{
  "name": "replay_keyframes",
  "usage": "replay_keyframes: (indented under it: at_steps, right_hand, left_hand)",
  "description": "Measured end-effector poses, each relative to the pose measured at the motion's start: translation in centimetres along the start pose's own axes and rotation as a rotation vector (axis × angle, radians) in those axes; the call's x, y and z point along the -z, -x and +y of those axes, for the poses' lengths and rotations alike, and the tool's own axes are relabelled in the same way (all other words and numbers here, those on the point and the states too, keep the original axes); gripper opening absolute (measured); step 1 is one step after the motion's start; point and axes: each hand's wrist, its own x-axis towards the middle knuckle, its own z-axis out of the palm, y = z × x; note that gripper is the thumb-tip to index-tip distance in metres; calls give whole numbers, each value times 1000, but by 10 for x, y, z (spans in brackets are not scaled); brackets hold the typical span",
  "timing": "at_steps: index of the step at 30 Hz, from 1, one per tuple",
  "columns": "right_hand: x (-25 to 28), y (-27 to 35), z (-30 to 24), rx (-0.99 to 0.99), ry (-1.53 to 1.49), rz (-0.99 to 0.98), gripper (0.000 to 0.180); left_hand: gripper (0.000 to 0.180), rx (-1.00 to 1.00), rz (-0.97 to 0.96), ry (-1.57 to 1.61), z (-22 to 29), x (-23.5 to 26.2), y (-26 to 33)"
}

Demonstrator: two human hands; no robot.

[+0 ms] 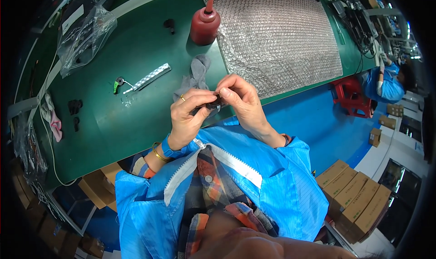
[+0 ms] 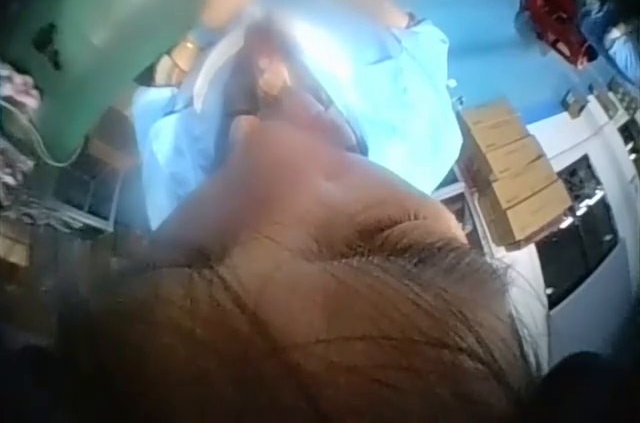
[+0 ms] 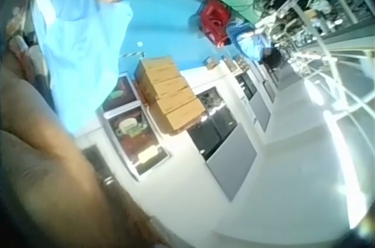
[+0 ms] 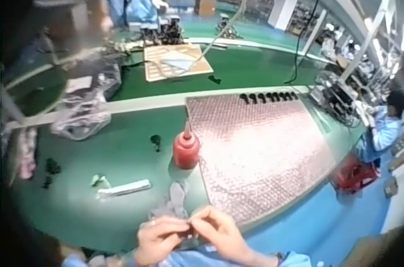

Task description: The person assembles small electronic parts and wires into a plastic housing by hand, then applies labels to the assembled components.

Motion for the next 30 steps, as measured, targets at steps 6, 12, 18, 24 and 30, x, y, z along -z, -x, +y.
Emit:
replay_keyframes:
  at_steps: [6, 12, 18, 24, 30]
  right_hand:
    - [-1, 2, -1, 41, 51, -39, 8]
    - [-4, 5, -2, 65, 93, -62, 10]
    - [-4, 4, -3, 42, -53, 52, 12]
    - [2, -1, -2, -4, -43, 33, 17]
    - [20, -29, 11, 97, 270, 66, 17]
  left_hand:
    - [25, -15, 8, -41, 3, 1, 0]
    - [25, -4, 16, 12, -3, 2, 1]
    - [23, 334, 39, 530, 0, 0, -3]
    - [19, 378, 18, 588, -3, 6, -2]
    - [19, 410, 102, 603, -7, 23, 6]
